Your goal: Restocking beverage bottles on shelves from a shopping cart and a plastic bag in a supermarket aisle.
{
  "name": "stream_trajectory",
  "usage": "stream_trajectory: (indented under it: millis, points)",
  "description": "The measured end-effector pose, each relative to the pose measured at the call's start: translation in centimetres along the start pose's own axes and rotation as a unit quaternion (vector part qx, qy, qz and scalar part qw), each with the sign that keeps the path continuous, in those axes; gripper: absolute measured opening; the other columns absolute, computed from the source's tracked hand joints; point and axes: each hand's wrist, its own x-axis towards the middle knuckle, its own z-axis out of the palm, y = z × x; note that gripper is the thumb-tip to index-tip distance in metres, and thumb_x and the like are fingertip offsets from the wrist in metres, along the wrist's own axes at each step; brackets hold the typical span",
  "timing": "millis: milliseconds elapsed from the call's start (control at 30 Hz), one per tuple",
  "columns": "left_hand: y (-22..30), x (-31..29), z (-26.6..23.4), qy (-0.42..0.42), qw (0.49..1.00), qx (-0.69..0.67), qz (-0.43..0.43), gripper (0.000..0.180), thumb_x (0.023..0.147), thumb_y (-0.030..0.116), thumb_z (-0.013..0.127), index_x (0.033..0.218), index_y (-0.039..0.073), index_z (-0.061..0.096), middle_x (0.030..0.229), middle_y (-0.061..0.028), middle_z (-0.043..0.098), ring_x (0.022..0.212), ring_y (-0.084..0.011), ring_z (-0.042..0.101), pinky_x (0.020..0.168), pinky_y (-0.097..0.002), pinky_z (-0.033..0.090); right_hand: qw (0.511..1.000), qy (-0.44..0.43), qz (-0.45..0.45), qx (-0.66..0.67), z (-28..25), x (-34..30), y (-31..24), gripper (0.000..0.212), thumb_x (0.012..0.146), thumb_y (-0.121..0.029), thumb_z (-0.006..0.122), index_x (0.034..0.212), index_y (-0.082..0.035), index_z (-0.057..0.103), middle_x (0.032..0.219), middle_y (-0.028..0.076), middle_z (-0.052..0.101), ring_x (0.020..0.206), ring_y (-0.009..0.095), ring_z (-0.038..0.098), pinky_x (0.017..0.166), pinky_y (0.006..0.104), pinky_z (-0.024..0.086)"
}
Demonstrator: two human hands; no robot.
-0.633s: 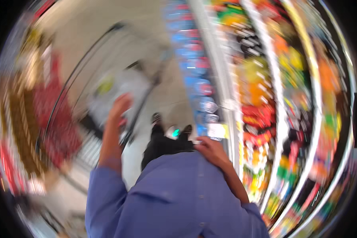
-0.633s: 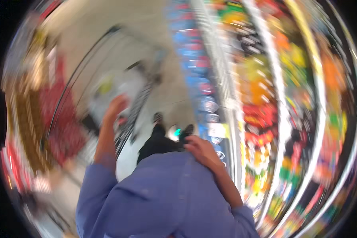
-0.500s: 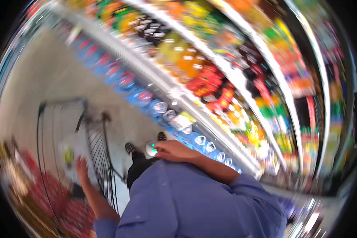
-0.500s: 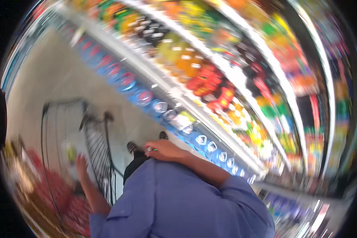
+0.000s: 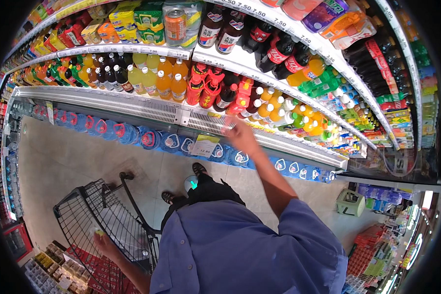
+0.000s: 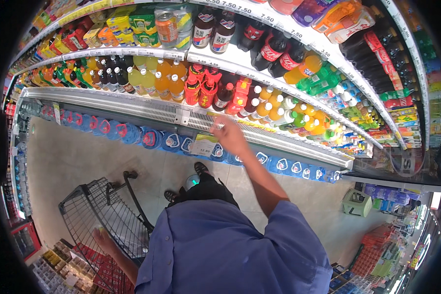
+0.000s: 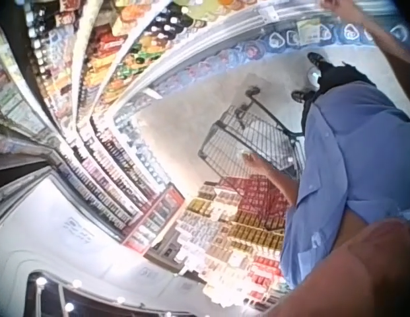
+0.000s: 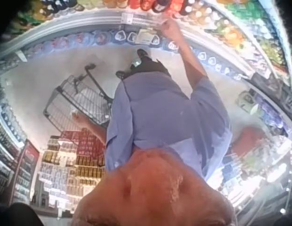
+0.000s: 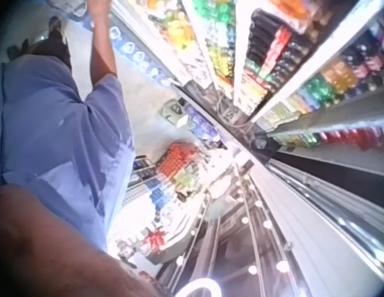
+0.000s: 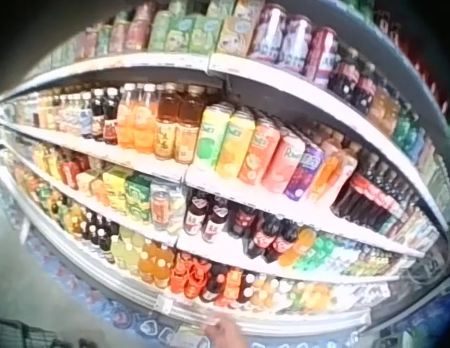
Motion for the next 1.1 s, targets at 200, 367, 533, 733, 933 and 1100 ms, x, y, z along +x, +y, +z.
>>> stream_trajectory:
  millis: [200,367,533,733,933,1100]
  points:
    - [1.6,-2.4,2.9,-0.025,0.999,-0.037,0.004,0.048,0.094,0.017,0.059,0.135,-0.005,0.046,0.128,-0.0193,0.055,0.112,-0.0281,0.057,0.094,-0.0357,0.047,0.929,0.354,-0.103,-0.044,-15.6,10.5,0.2,0.052,0.086,-0.024,0.070,0.130,-0.003,0.052,0.114,0.019,0.058,0.092,0.030,0.061,0.078,0.0372,0.049]
    - [8.7,-4.3,4.7,-0.098,0.973,-0.159,-0.134,0.042,0.092,0.014,0.060,0.129,-0.005,0.052,0.122,-0.0138,0.059,0.105,-0.0206,0.057,0.089,-0.0319,0.048,0.906,0.394,-0.113,-0.103,-21.5,16.9,3.1,0.060,0.085,-0.035,0.071,0.125,0.006,0.051,0.122,0.025,0.057,0.109,0.038,0.058,0.092,0.0443,0.044]
    - [9.9,-6.0,5.0,-0.135,0.972,-0.166,-0.101,0.038,0.092,0.012,0.061,0.126,-0.004,0.054,0.111,-0.0085,0.061,0.096,-0.0167,0.059,0.084,-0.0297,0.050,0.917,0.389,-0.053,-0.073,-21.6,19.5,1.6,0.062,0.077,-0.048,0.075,0.104,0.007,0.064,0.093,0.025,0.067,0.091,0.037,0.065,0.083,0.0432,0.048]
    - [13.5,-7.2,6.0,-0.142,0.962,-0.201,-0.122,0.037,0.090,0.009,0.062,0.125,-0.002,0.055,0.108,-0.0090,0.062,0.093,-0.0163,0.060,0.083,-0.0290,0.051,0.929,0.336,0.029,-0.152,-22.9,21.6,0.7,0.064,0.069,-0.055,0.078,0.079,0.008,0.068,0.066,0.022,0.067,0.066,0.035,0.067,0.069,0.0431,0.052]
    - [18.1,-7.4,8.0,-0.181,0.959,-0.203,-0.084,0.042,0.091,0.011,0.063,0.129,0.000,0.053,0.111,-0.0113,0.062,0.097,-0.0177,0.061,0.086,-0.0297,0.051,0.906,0.351,-0.212,-0.104,-18.5,17.2,-1.0,0.031,0.076,-0.029,0.080,0.092,-0.006,0.066,0.089,0.012,0.062,0.081,0.027,0.062,0.070,0.0333,0.050]
    - [30.1,-8.2,11.2,-0.328,0.857,-0.381,-0.116,0.054,0.098,0.030,0.056,0.142,0.005,0.039,0.120,-0.0177,0.060,0.101,-0.0244,0.062,0.088,-0.0348,0.051,0.874,0.278,-0.377,-0.127,-13.0,8.8,-3.1,0.025,0.072,-0.016,0.082,0.092,-0.012,0.067,0.094,0.006,0.065,0.081,0.023,0.065,0.065,0.0317,0.054]
